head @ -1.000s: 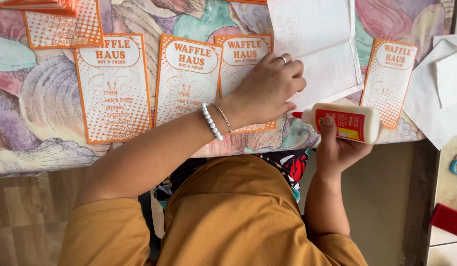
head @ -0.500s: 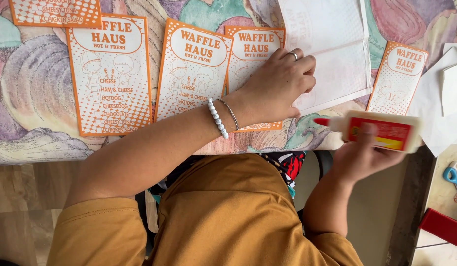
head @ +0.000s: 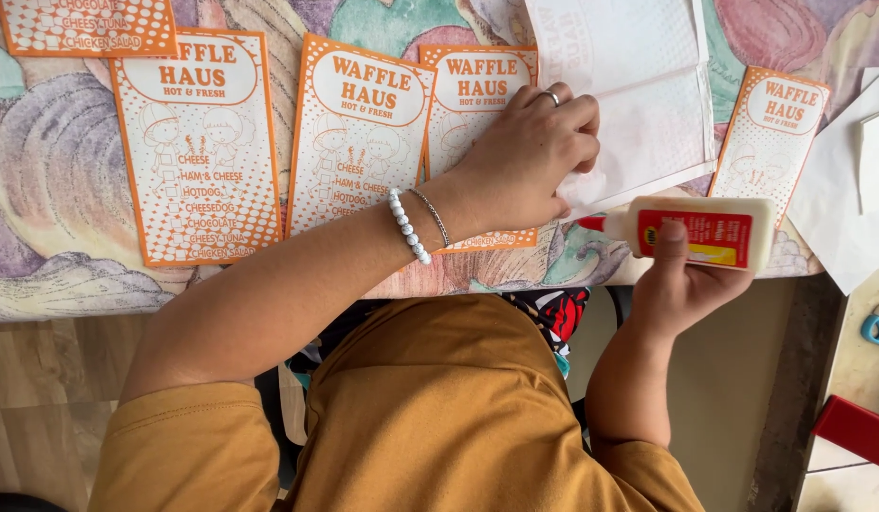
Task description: Applying glue to the edges of paper sleeves and folding them to assemble bags.
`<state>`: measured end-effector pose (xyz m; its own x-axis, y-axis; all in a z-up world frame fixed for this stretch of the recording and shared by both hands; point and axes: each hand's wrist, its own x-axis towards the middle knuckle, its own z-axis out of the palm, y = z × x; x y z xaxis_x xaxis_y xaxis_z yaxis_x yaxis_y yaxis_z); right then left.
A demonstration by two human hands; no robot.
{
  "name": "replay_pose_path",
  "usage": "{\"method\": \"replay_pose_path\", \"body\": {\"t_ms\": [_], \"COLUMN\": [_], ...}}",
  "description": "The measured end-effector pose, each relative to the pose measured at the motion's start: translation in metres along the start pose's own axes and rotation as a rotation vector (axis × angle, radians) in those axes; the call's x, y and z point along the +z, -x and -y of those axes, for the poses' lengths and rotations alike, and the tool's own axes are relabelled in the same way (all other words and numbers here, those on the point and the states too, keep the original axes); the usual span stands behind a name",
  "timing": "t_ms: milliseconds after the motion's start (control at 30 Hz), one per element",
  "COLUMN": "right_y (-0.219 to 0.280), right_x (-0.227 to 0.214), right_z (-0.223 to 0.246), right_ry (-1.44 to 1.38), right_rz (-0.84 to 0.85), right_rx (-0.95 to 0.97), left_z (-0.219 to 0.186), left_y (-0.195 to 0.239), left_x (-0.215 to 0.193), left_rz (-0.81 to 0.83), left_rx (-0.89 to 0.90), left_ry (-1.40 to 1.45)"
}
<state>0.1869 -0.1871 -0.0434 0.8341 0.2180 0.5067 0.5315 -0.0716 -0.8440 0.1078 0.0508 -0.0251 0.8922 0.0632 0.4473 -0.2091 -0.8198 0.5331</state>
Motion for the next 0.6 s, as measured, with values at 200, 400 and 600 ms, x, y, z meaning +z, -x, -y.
{"method": "replay_pose_path", "body": {"t_ms": [200,400,600], "right_y": [0.011,0.002,0.032], "right_x": [0.004,0.005,-0.013], "right_z": [-0.009,-0.012,-0.038], "right_ry": [0.038,0.007,-0.035], "right_rz": [0.054,0.023,0.048], "right_rx": [-0.05,-0.154,-0.149], "left_z": [0.0,-0.001,0.0], "left_y": [0.0,-0.001,0.0], "left_x": [0.003,0.004,0.005], "left_rz": [-0.02,-0.011,-0.035], "left_rx": [-0.014,-0.028,-0.028], "left_ry": [-0.006,-0.003,0.015]}}
